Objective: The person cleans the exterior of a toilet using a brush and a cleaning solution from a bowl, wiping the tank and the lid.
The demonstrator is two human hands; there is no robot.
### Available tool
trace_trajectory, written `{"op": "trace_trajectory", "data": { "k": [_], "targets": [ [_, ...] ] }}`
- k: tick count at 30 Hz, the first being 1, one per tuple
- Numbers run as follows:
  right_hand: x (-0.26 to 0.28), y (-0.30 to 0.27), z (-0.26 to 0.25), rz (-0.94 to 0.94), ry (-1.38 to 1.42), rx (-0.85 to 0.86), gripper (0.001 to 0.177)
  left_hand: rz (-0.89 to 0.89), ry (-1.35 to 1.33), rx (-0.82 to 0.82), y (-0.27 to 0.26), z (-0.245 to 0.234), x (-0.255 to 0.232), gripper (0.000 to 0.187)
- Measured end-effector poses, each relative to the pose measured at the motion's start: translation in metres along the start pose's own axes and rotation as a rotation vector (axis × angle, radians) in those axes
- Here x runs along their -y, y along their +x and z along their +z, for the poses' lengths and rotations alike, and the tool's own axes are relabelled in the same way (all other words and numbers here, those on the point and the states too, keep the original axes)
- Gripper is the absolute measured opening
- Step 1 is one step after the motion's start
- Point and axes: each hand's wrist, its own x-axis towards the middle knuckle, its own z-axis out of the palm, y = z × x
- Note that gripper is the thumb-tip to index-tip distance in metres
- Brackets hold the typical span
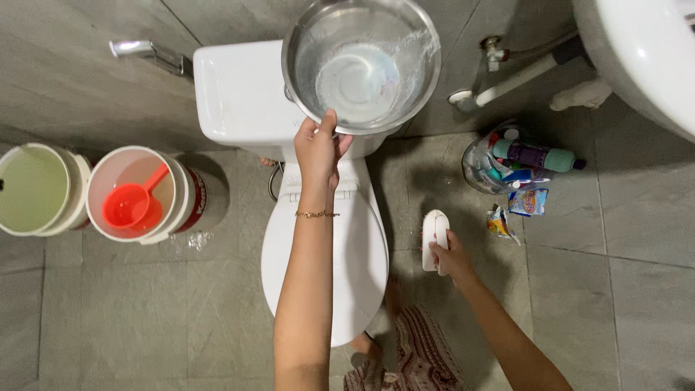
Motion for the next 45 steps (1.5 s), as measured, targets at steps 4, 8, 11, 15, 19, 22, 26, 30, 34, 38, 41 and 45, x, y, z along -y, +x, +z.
{"op": "trace_trajectory", "data": {
  "k": [4,8,11,15,19,22,26,30,34,38,41,45],
  "targets": [
    [0.004,0.000,-0.003,0.011,-0.084,0.065,0.054,0.039,0.017,-0.035,0.001,-0.008,0.013,0.016],
    [0.017,0.006,0.016,-0.091,-0.186,0.155,0.053,-0.024,0.072,0.020,-0.011,-0.016,0.003,0.041],
    [0.018,0.007,0.039,-0.169,-0.154,0.240,0.050,-0.102,0.054,0.011,-0.035,-0.040,0.000,0.050],
    [-0.001,0.018,0.070,-0.181,-0.445,0.233,0.047,0.044,-0.143,-0.061,-0.073,-0.122,0.031,0.043],
    [-0.024,0.021,0.099,-0.445,-0.386,0.332,0.040,0.020,0.036,-0.526,-0.157,-0.254,0.126,0.042],
    [0.020,-0.018,0.113,-0.394,-0.401,0.295,0.040,-0.191,0.040,-0.711,-0.240,-0.329,0.203,0.050],
    [0.115,-0.099,0.099,-0.517,-0.427,0.292,0.043,-0.320,0.171,-0.781,-0.294,-0.356,0.246,0.050],
    [0.178,-0.138,0.092,-0.488,-0.263,0.294,0.036,-0.059,0.018,-0.492,-0.217,-0.299,0.192,0.048],
    [0.157,-0.132,0.068,-0.330,-0.258,0.231,0.032,0.197,0.119,-0.100,-0.096,-0.155,0.074,0.062],
    [0.108,-0.119,0.042,-0.223,-0.156,0.239,0.031,-0.110,0.327,0.027,-0.044,-0.033,-0.023,0.095],
    [0.104,-0.128,0.027,-0.170,-0.202,0.129,0.031,-0.087,0.207,0.138,-0.026,-0.001,-0.031,0.073],
    [0.126,-0.136,0.011,-0.045,-0.297,0.053,0.030,-0.004,0.031,0.108,-0.011,-0.003,-0.003,0.050]
  ]
}}
